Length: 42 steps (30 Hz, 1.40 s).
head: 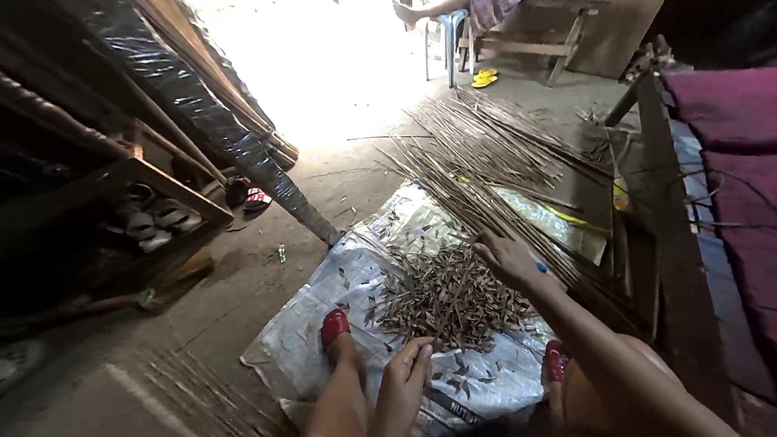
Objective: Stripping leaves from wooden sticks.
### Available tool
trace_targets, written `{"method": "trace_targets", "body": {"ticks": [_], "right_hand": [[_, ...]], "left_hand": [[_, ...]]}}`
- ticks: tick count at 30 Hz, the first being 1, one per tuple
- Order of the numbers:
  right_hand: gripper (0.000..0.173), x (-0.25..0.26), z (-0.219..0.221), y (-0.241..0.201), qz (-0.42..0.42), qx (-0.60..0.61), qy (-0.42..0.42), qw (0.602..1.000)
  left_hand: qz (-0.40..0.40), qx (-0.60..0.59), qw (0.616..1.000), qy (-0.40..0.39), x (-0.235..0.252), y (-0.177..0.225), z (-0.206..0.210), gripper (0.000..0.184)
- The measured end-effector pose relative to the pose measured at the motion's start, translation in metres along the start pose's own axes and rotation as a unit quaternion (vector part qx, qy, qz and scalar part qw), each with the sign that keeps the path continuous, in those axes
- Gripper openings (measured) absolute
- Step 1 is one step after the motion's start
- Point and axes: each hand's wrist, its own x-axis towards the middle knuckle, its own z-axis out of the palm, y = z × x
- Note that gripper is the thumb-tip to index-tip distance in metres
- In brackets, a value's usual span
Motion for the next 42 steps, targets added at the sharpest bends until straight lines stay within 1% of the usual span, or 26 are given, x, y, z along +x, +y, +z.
{"method": "trace_targets", "body": {"ticks": [2,5,7,8,9,10,12,13,14,16,18,20,23,25,27,29,32,33,35,36,37,39,42], "right_hand": [[0.054,0.003,0.005,-0.006,0.035,0.002,0.019,0.999],[0.054,0.010,0.013,-0.018,0.136,0.042,0.022,0.990],[0.055,0.018,0.015,-0.014,0.187,0.111,0.041,0.975],[0.054,0.021,0.014,-0.009,0.195,0.151,0.057,0.967],[0.052,0.023,0.014,-0.005,0.187,0.192,0.072,0.961],[0.048,0.023,0.015,-0.001,0.161,0.234,0.079,0.956],[0.040,0.024,0.021,0.003,0.074,0.323,0.061,0.942],[0.038,0.024,0.024,0.004,0.034,0.346,0.044,0.937],[0.040,0.022,0.023,0.004,0.012,0.337,0.018,0.941],[0.049,0.017,0.017,0.002,-0.017,0.241,-0.018,0.970],[0.053,0.013,0.012,0.000,-0.039,0.154,-0.029,0.987],[0.053,0.011,0.011,0.000,-0.049,0.111,-0.024,0.992],[0.052,0.011,0.010,-0.002,-0.046,0.077,-0.016,0.996],[0.052,0.011,0.014,-0.008,-0.020,0.059,0.002,0.998],[0.051,0.010,0.018,-0.019,0.039,0.065,0.011,0.997],[0.050,0.012,0.022,-0.025,0.096,0.104,0.013,0.990],[0.048,0.021,0.030,-0.013,0.148,0.226,0.072,0.960],[0.048,0.025,0.031,-0.007,0.152,0.266,0.087,0.948],[0.042,0.027,0.032,-0.001,0.112,0.327,0.089,0.934],[0.041,0.025,0.032,-0.001,0.076,0.328,0.073,0.939],[0.044,0.022,0.031,-0.003,0.042,0.304,0.053,0.950],[0.052,0.015,0.023,-0.009,-0.008,0.215,0.011,0.977],[0.052,0.011,0.019,-0.009,-0.036,0.118,-0.014,0.992]], "left_hand": [[-0.012,-0.001,1.000,-0.008,0.000,0.001,0.002,0.026],[-0.018,0.023,1.000,-0.009,-0.002,0.004,0.006,0.024],[-0.026,0.044,0.999,-0.003,-0.003,0.002,0.007,0.023],[-0.035,0.051,0.998,0.006,-0.004,0.001,0.007,0.022],[-0.046,0.057,0.997,0.016,-0.003,-0.002,0.005,0.023],[-0.055,0.058,0.996,0.024,-0.002,-0.003,0.004,0.024],[-0.065,0.051,0.996,0.040,0.001,-0.004,0.002,0.025],[-0.068,0.044,0.996,0.045,0.002,-0.003,0.001,0.025],[-0.071,0.035,0.996,0.048,0.002,-0.002,0.000,0.025],[-0.070,0.019,0.996,0.048,0.002,-0.003,-0.002,0.025],[-0.061,0.002,0.997,0.047,0.001,-0.004,-0.002,0.025],[-0.055,-0.010,0.997,0.045,0.000,-0.002,-0.003,0.025],[-0.050,-0.016,0.998,0.036,-0.001,-0.001,-0.003,0.024],[-0.046,-0.015,0.999,0.018,-0.001,0.000,0.000,0.025],[-0.043,-0.011,0.999,0.006,-0.002,0.002,0.007,0.025],[-0.045,0.006,0.999,0.008,-0.001,0.003,0.010,0.024],[-0.058,0.020,0.998,0.012,0.001,0.002,0.008,0.025],[-0.063,0.021,0.998,0.015,0.002,0.002,0.007,0.025],[-0.068,0.023,0.997,0.024,0.005,0.000,0.006,0.025],[-0.069,0.021,0.997,0.030,0.006,-0.001,0.006,0.025],[-0.070,0.017,0.997,0.035,0.006,-0.001,0.006,0.025],[-0.070,0.009,0.997,0.038,0.006,0.000,0.005,0.025],[-0.064,-0.006,0.997,0.039,0.005,0.002,0.006,0.025]]}}
